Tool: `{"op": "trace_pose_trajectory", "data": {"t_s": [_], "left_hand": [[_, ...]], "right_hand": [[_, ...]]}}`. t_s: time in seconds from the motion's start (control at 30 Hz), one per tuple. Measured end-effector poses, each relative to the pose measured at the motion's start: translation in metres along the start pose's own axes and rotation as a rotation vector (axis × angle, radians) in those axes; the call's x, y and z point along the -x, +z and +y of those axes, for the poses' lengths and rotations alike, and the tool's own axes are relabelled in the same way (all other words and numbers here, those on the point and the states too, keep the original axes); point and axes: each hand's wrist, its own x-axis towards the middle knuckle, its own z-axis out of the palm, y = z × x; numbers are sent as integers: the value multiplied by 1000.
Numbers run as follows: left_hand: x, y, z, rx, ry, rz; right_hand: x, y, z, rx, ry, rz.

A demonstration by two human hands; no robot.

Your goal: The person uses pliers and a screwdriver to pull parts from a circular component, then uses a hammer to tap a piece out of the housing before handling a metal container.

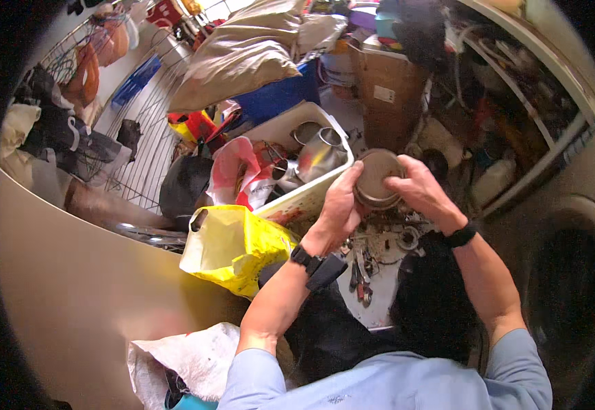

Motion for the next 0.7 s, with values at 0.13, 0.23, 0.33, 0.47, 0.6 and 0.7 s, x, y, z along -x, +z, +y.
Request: {"op": "trace_pose_trajectory", "data": {"t_s": [0.13, 0.23, 0.33, 0.47, 0.6, 0.7], "left_hand": [[-2, -54, 10, -28, 49, 158], [-9, -69, 2, -266, 167, 317], [-11, -87, -3, -210, 73, 388], [-13, -91, -1, -184, 43, 342], [-18, -88, -5, -146, 28, 377], [-18, -88, -9, -129, 30, 406]], "right_hand": [[-46, 48, 24, 2, -10, -130], [-58, 57, 26, 51, 42, -168], [-67, 56, 29, -156, 143, -312], [-83, 42, 24, -205, 178, -463], [-95, 40, 39, -169, 252, -492], [-93, 40, 42, -76, 156, -463]]}}
